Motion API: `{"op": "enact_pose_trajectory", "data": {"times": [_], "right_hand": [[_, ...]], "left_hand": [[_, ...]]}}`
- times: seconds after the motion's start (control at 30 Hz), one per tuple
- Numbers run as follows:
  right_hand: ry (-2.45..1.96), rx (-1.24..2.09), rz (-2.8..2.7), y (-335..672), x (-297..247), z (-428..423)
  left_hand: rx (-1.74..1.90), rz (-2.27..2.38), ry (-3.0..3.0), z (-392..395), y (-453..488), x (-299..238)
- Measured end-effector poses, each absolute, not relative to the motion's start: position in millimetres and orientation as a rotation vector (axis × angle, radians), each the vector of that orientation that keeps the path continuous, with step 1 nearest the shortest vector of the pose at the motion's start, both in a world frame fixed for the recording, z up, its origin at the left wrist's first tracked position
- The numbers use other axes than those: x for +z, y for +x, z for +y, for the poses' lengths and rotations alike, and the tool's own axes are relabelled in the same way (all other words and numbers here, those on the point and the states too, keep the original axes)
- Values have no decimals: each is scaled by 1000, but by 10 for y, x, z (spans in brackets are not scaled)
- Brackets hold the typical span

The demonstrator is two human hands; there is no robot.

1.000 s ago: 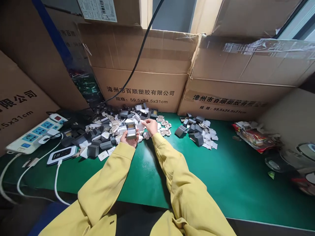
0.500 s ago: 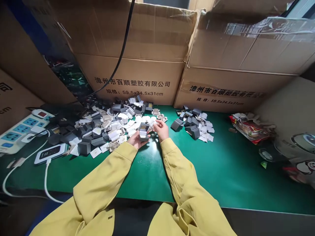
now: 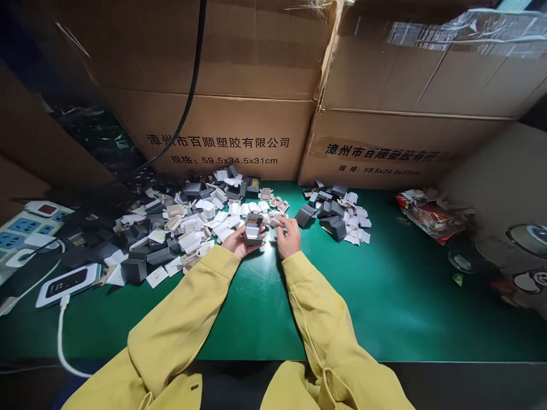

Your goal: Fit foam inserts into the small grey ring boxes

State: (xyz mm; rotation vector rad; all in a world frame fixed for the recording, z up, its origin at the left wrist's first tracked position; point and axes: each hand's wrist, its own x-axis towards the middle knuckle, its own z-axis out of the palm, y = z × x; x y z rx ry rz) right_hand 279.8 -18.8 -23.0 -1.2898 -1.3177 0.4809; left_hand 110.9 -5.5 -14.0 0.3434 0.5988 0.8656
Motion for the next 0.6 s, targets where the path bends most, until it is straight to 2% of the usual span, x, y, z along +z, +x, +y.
{"op": "enact_pose_trajectory", "data": {"times": [0.23, 0.6], "right_hand": [[-1176, 74, -1515, 2839, 29, -399], [-1113, 115, -1564, 2775, -5, -380]], "left_hand": [[713, 587, 380, -121, 1130, -102], [727, 630, 544, -172, 1142, -105]]}}
